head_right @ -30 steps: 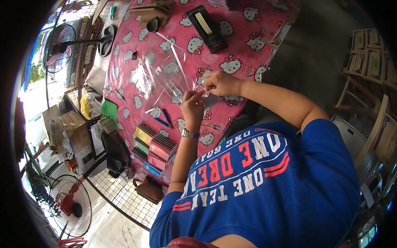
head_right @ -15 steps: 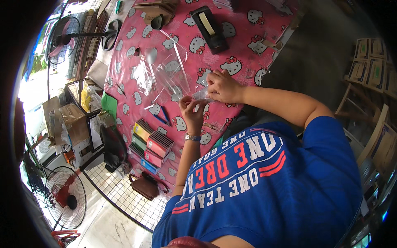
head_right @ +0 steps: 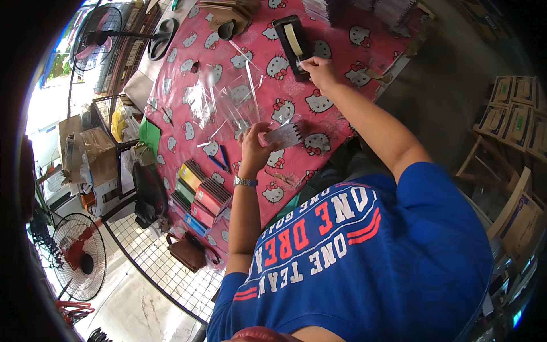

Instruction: The person places stacks of small notebooks into clear plastic bags and seals them using tape.

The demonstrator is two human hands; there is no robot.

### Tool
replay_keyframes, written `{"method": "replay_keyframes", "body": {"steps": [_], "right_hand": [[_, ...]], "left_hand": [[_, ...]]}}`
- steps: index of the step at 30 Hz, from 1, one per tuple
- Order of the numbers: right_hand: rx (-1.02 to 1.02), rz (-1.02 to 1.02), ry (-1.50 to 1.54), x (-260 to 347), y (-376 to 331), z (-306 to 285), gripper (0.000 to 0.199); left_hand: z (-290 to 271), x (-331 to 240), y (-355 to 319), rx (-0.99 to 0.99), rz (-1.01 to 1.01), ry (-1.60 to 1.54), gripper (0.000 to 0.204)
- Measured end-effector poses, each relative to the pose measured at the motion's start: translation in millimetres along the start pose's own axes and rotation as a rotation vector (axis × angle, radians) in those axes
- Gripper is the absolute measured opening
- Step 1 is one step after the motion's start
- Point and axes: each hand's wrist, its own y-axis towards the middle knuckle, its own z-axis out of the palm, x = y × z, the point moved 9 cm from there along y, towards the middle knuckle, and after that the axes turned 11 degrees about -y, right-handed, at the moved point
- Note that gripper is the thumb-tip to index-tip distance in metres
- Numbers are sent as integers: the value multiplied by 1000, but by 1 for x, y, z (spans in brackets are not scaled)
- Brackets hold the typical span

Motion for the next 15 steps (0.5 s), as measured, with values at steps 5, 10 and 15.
{"method": "replay_keyframes", "body": {"steps": [5,10,15], "right_hand": [[109,18,308,-47,-42,15,7],[965,331,317,-37,-55,90,10],[1349,-450,-758,60,-124,127,36]], "left_hand": [[22,-1,12,332,194,-193,37],[32,-7,20,457,152,-317,35],[33,3,17,483,135,-321,34]]}}
